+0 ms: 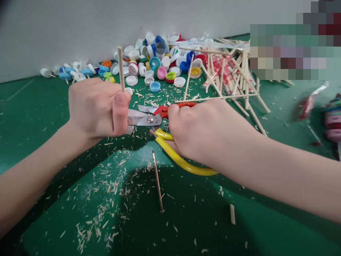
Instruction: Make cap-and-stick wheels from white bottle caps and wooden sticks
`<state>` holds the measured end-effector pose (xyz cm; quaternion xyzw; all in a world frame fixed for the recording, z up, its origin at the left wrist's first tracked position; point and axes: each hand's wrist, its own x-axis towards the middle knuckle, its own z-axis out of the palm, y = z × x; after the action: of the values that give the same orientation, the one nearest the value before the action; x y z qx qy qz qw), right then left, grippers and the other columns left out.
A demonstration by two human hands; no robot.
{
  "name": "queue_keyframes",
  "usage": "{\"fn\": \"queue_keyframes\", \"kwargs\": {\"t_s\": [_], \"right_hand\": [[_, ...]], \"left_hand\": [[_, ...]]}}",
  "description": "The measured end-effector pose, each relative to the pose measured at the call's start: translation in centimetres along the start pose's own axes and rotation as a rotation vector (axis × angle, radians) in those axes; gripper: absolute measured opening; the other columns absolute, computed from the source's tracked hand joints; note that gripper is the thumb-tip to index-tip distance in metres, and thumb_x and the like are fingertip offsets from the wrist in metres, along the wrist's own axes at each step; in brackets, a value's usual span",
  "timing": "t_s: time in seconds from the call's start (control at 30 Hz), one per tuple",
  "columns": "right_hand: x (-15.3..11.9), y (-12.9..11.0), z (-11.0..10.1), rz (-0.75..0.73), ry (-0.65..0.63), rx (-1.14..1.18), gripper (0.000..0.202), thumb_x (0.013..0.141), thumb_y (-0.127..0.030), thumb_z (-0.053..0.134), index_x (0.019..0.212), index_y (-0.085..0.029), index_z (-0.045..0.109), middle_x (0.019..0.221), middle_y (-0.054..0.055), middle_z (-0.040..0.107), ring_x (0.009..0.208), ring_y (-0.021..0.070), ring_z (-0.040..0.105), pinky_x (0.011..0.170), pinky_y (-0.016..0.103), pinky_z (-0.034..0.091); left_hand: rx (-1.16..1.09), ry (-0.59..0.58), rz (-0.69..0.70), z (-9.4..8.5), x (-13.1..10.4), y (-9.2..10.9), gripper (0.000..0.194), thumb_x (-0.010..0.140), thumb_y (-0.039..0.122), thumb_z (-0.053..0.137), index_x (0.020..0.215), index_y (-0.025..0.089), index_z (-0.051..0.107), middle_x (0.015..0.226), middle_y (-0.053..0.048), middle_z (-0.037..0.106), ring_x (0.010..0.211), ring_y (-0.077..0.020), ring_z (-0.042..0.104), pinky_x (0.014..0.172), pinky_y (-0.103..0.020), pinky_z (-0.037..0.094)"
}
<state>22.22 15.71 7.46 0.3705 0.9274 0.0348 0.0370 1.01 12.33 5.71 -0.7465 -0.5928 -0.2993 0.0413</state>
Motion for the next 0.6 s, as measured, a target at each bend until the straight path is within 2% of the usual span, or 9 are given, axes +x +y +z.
{"fn": "queue_keyframes", "kwargs": {"t_s": [0.13,0.23,0.3,0.43,0.6], "right_hand": [[0.1,-0.3,-0.4,-0.006,-0.117,-0.229,0.021,0.092,-0.036,0.048,0.089,-0.018,0.058,0.052,-0.001,0.039,0.047,0.0111,0.019,0.056,0.032,0.016],[0.0,-0.2,-0.2,-0.041,-0.106,-0.281,0.021,0.092,-0.030,0.042,0.090,-0.018,0.059,0.051,-0.002,0.034,0.047,0.0116,0.011,0.054,0.032,0.016],[-0.1,0.0,0.0,-0.068,-0.071,-0.279,0.025,0.091,-0.032,0.038,0.091,-0.017,0.059,0.052,-0.001,0.035,0.047,0.0120,0.011,0.054,0.033,0.015],[-0.2,0.2,0.3,-0.050,-0.059,-0.225,0.032,0.090,-0.040,0.036,0.093,-0.018,0.060,0.055,0.003,0.042,0.047,0.0142,0.022,0.056,0.033,0.016],[-0.1,-0.1,0.4,-0.035,-0.067,-0.218,0.033,0.088,-0.040,0.036,0.093,-0.019,0.060,0.056,0.005,0.045,0.047,0.0166,0.027,0.054,0.034,0.017]], "left_hand": [[0.147,0.049,0.145,0.3,0.0,-0.1,0.043,0.094,0.043,0.027,0.054,0.028,0.020,0.052,0.003,0.024,0.056,-0.0161,0.051,0.071,-0.037,0.047],[0.215,0.136,0.232,0.5,-0.1,-0.4,0.047,0.097,0.042,0.024,0.053,0.027,0.025,0.051,0.003,0.024,0.049,-0.0136,0.039,0.065,-0.034,0.041],[0.251,0.172,0.278,0.6,-0.2,-0.6,0.051,0.099,0.041,0.024,0.052,0.026,0.032,0.050,0.003,0.025,0.048,-0.0130,0.035,0.062,-0.031,0.036],[0.283,0.214,0.322,0.9,-0.4,-1.1,0.058,0.103,0.041,0.022,0.054,0.023,0.046,0.048,0.002,0.032,0.048,-0.0133,0.035,0.059,-0.032,0.029],[0.330,0.233,0.341,1.3,-0.6,-1.5,0.059,0.104,0.040,0.023,0.059,0.020,0.056,0.050,-0.001,0.045,0.050,-0.0144,0.044,0.060,-0.032,0.030]]}}
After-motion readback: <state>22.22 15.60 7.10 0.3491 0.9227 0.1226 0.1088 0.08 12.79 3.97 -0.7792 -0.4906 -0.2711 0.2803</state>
